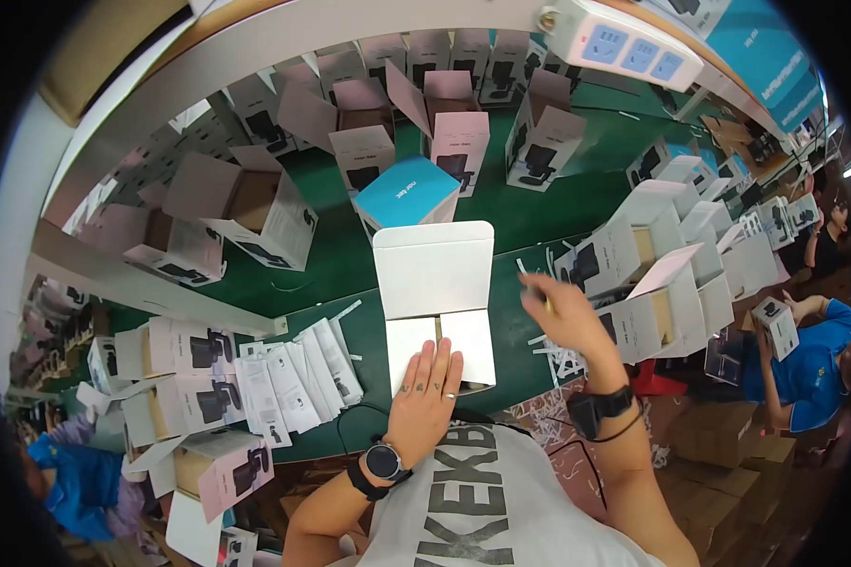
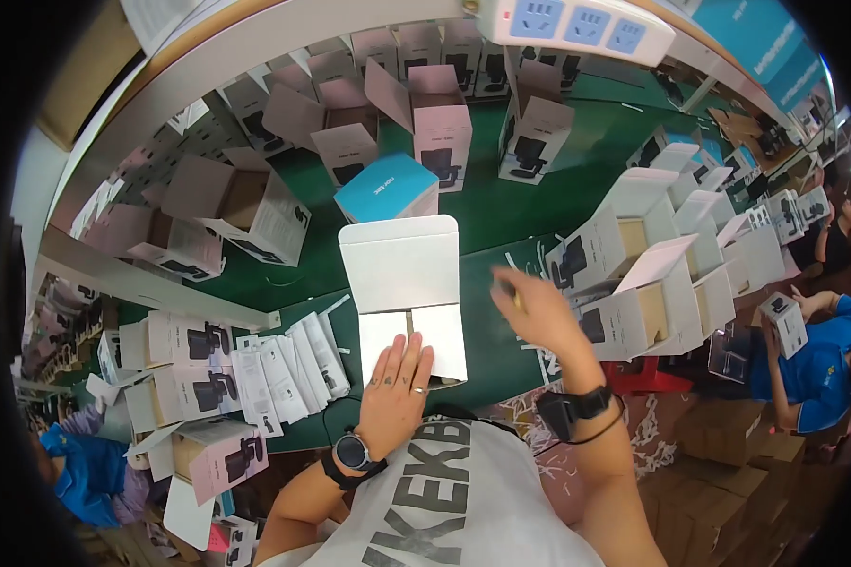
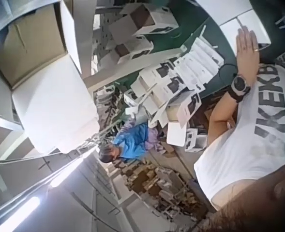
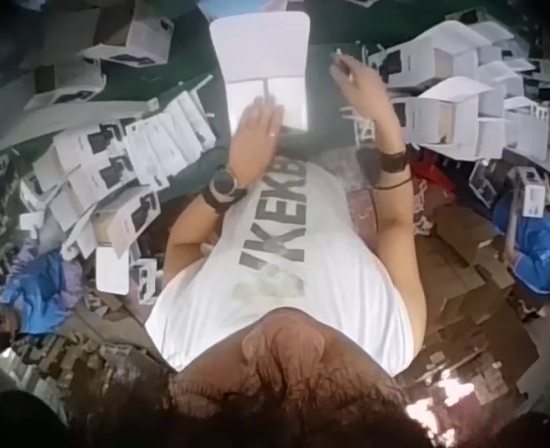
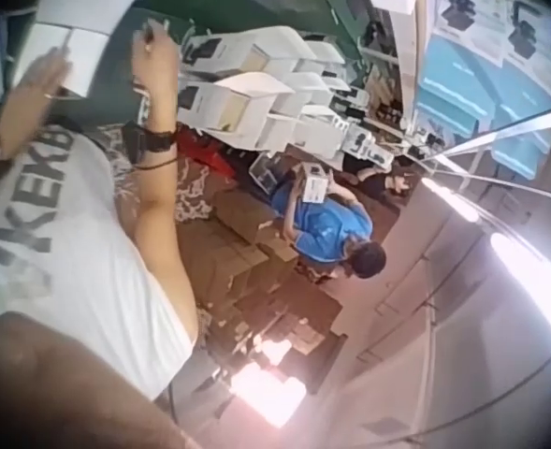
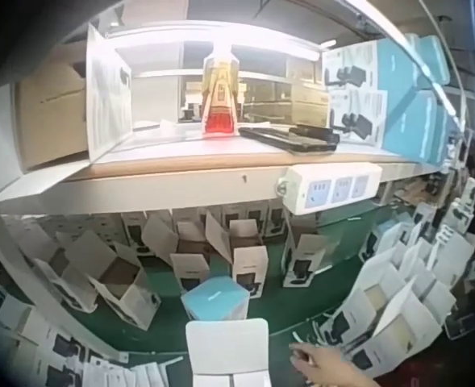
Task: Folding cardboard boxes and placing items inside them on a production line.
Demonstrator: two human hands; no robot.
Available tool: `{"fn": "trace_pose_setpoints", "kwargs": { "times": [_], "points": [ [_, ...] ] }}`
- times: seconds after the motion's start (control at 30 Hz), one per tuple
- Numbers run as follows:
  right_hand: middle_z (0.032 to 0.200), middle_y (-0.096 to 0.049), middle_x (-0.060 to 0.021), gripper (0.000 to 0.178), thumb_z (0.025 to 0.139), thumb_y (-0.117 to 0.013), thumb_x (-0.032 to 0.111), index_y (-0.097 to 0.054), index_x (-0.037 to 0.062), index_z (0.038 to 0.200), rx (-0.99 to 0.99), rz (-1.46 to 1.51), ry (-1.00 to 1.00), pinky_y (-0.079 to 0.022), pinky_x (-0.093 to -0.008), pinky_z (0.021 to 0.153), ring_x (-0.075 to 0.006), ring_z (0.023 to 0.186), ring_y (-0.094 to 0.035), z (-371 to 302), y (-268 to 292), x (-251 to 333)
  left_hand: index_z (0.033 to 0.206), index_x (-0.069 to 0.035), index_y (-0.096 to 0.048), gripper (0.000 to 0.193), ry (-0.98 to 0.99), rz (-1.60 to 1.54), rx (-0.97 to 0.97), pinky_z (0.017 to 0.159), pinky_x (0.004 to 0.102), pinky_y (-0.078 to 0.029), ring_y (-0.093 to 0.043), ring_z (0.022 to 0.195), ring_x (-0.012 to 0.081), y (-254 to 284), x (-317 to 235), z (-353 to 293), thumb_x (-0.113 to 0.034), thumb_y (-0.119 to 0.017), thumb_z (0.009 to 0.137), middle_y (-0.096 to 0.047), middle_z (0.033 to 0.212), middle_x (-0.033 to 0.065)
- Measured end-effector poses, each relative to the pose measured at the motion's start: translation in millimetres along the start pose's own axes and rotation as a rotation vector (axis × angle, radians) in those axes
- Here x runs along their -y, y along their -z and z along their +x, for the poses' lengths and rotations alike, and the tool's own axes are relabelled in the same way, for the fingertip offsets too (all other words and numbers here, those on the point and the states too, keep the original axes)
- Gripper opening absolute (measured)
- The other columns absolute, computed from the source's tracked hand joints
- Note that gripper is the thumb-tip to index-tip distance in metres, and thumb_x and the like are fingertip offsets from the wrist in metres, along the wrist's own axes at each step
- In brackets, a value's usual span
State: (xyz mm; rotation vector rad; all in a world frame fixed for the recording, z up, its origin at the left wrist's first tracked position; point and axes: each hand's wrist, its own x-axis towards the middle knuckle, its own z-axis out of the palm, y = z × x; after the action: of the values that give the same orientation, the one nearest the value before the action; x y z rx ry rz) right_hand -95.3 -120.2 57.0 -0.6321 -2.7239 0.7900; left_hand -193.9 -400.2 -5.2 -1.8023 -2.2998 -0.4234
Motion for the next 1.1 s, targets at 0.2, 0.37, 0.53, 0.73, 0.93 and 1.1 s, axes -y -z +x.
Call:
{"fn": "trace_pose_setpoints", "kwargs": {
  "times": [0.2,0.37,0.53,0.73,0.93,1.1],
  "points": [
    [0.090,-0.072,-0.0044,0.040,0.102,-0.067,0.026,-0.065,0.0044,0.135,0.238,1.245,-0.345,-0.043,-0.0222,0.063,-0.0099,0.069,-0.056,14,-13,54,0.150,-0.005,-0.051,0.071,-0.052,-0.417,0.060,0.118,0.0510,-0.038,-0.049,0.138,0.0421,21,49,-11,-0.028,-0.077,0.088,-0.048,0.156,0.0219],
    [0.092,-0.072,-0.0046,0.046,0.087,-0.084,0.013,-0.068,0.0049,0.129,0.247,0.716,-0.075,-0.043,-0.0234,0.062,-0.0114,0.071,-0.058,-75,-42,63,0.145,-0.007,-0.058,0.070,0.105,-1.062,-0.469,0.116,0.0527,-0.040,-0.044,0.144,0.0447,-20,45,-26,-0.029,-0.085,0.084,-0.046,0.158,0.0204],
    [0.091,-0.071,-0.0089,0.041,0.081,-0.088,0.011,-0.072,0.0015,0.118,-0.067,0.363,0.136,-0.048,-0.0295,0.061,-0.0184,0.075,-0.063,-91,-75,57,0.133,-0.011,-0.070,0.061,0.209,-0.929,-0.293,0.118,0.0562,-0.038,-0.034,0.151,0.0480,-7,66,-40,-0.019,-0.091,0.077,-0.049,0.158,0.0176],
    [0.091,-0.069,-0.0116,0.041,0.079,-0.089,0.010,-0.073,0.0006,0.115,-0.305,0.240,0.270,-0.051,-0.0340,0.064,-0.0253,0.077,-0.064,-101,-107,49,0.131,-0.015,-0.073,0.061,0.081,-0.824,-0.196,0.117,0.0548,-0.043,-0.036,0.150,0.0483,1,83,-43,-0.017,-0.093,0.073,-0.054,0.155,0.0126],
    [0.102,-0.065,-0.0094,0.041,0.077,-0.090,0.008,-0.075,0.0058,0.115,-0.487,0.196,0.294,-0.048,-0.0305,0.058,-0.0194,0.068,-0.058,-104,-129,45,0.131,-0.016,-0.072,0.065,0.047,-0.606,-0.245,0.110,0.0529,-0.051,-0.046,0.143,0.0480,-9,87,-44,-0.020,-0.093,0.070,-0.060,0.150,0.0092],
    [0.112,-0.059,-0.0086,0.044,0.076,-0.091,0.008,-0.076,0.0096,0.117,-0.504,0.178,0.379,-0.045,-0.0280,0.056,-0.0158,0.064,-0.052,-104,-141,30,0.133,-0.017,-0.070,0.066,-0.035,-0.615,-0.225,0.113,0.0546,-0.048,-0.043,0.145,0.0487,-16,100,-51,-0.028,-0.092,0.072,-0.057,0.153,0.0090]
  ]
}}
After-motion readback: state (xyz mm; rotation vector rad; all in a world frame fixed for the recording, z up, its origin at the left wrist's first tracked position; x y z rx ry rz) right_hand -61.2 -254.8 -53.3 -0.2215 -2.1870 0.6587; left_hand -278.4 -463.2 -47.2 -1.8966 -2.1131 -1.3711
